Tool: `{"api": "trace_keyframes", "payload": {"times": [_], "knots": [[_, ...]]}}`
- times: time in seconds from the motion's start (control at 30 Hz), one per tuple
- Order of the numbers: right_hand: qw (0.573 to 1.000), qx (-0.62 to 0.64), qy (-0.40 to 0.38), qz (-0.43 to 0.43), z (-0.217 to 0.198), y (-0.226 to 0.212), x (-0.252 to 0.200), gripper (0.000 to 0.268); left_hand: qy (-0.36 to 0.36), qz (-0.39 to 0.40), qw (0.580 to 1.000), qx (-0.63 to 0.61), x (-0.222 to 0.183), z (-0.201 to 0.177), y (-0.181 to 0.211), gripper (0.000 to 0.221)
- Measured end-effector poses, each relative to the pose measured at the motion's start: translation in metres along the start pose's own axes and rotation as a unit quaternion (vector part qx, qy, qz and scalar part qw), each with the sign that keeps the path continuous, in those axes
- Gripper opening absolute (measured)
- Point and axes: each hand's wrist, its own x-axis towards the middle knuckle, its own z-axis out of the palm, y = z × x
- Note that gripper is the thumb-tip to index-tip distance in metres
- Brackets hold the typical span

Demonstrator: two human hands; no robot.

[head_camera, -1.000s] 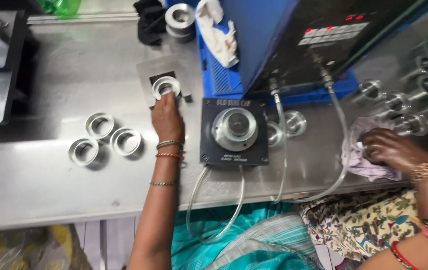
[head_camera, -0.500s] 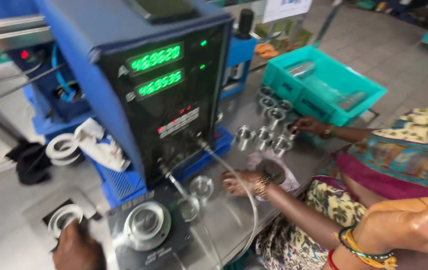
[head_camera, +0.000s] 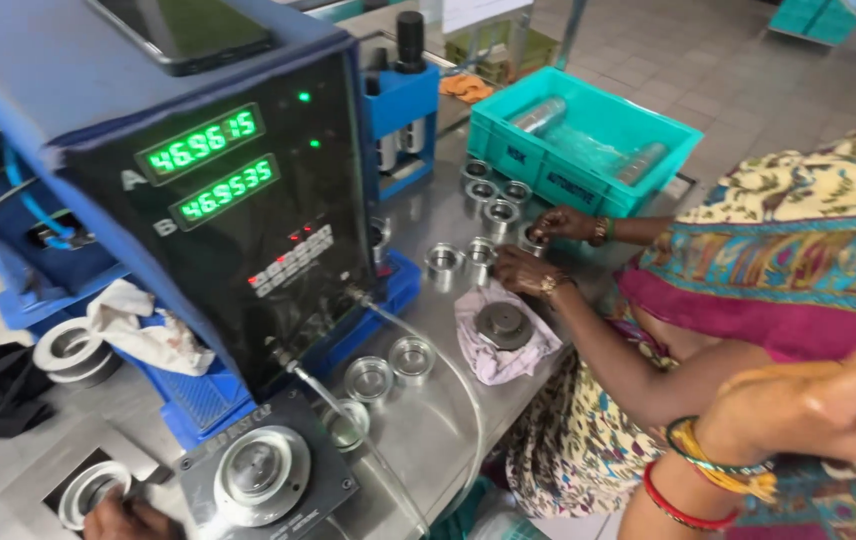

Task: Place metal cylindrical components into a testing machine and check results on a digital display.

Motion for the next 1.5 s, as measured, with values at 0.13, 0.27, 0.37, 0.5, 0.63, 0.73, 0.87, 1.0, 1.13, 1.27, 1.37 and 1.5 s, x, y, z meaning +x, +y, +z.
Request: {"api": "trace_keyframes", "payload": {"times": [0.13, 0.27, 0.37, 0.5, 0.63, 0.73, 0.87, 1.0, 1.13, 1.27, 1.37, 1.5], "knots": [[0.995, -0.063, 0.030, 0.075, 0.001, 0.011, -0.019, 0.032, 0.018, 0.005, 1.000, -0.022, 0.000, -0.011, 0.011, 0.028], [0.990, 0.058, -0.030, 0.123, 0.041, -0.058, -0.018, 0.052, -0.005, -0.010, 0.998, 0.070, 0.018, -0.059, 0.063, 0.033], [0.979, 0.123, -0.077, 0.141, 0.052, -0.069, -0.051, 0.050, -0.030, -0.021, 0.993, 0.108, 0.023, -0.080, 0.094, 0.033], [0.905, -0.169, -0.391, 0.003, 0.075, -0.056, -0.103, 0.044, -0.020, -0.020, 0.993, 0.115, 0.023, -0.098, 0.121, 0.028], [0.880, -0.112, -0.449, 0.110, 0.085, -0.056, -0.133, 0.056, 0.010, -0.007, 0.996, 0.087, 0.026, -0.058, 0.071, 0.035], [0.860, -0.088, -0.460, 0.203, 0.086, -0.058, -0.127, 0.050, 0.054, 0.043, 0.998, -0.013, 0.017, -0.006, 0.014, 0.039], [0.851, -0.063, -0.488, 0.187, 0.087, -0.043, -0.121, 0.053, 0.073, 0.086, 0.992, -0.060, 0.024, 0.017, 0.004, 0.041], [0.867, -0.034, -0.459, 0.189, 0.085, -0.039, -0.116, 0.048, 0.059, 0.075, 0.995, -0.036, 0.018, 0.014, 0.013, 0.045], [0.859, -0.016, -0.472, 0.198, 0.082, -0.043, -0.114, 0.048, 0.040, 0.060, 0.997, 0.013, 0.015, -0.020, 0.015, 0.050], [0.839, 0.001, -0.490, 0.237, 0.075, -0.046, -0.106, 0.039, -0.006, -0.032, 0.994, 0.106, 0.022, -0.060, 0.076, 0.042], [0.836, 0.027, -0.494, 0.238, 0.077, -0.045, -0.106, 0.035, -0.041, -0.056, 0.985, 0.156, 0.023, -0.071, 0.079, 0.040], [0.814, 0.040, -0.478, 0.327, 0.083, -0.036, -0.097, 0.030, -0.072, -0.055, 0.985, 0.149, 0.030, -0.086, 0.094, 0.042]]}}
